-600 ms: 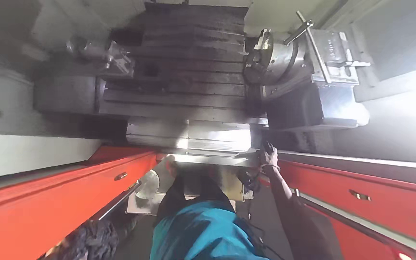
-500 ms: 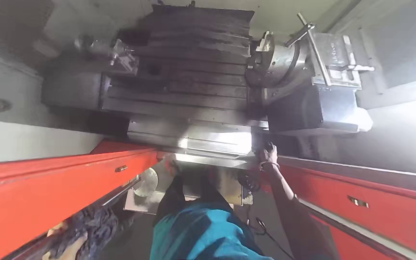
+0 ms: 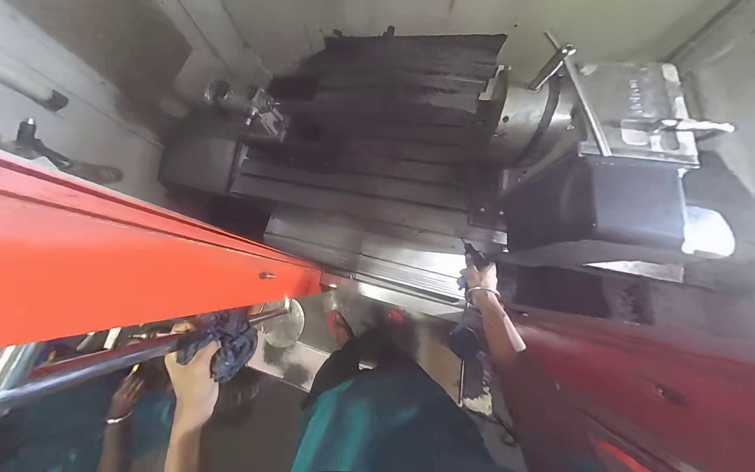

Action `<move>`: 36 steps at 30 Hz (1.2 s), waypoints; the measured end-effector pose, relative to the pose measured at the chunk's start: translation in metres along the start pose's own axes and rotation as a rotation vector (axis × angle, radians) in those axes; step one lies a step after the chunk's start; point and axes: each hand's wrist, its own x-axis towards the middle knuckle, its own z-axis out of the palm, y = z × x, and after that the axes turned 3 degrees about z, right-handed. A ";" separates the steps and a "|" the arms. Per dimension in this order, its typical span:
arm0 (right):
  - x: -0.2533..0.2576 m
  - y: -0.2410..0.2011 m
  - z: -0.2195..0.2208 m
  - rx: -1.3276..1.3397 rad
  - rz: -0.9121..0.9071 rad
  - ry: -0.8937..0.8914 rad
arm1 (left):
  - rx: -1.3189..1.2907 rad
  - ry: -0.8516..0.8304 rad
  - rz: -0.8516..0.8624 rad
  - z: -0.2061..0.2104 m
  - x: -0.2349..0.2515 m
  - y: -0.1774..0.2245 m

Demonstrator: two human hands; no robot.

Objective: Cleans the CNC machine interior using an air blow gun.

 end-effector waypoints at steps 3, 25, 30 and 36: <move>-0.013 -0.014 0.029 0.010 -0.007 -0.113 | 0.006 0.021 -0.016 0.012 -0.022 0.004; -0.107 -0.182 0.236 0.034 -0.323 -0.788 | -0.082 -0.069 0.190 0.055 -0.096 0.006; -0.096 -0.148 0.226 0.164 -0.359 -0.885 | -0.044 -0.046 0.108 0.056 -0.109 0.013; -0.072 -0.098 0.196 -0.106 -0.454 -0.749 | 0.021 -0.068 0.109 0.065 -0.108 0.033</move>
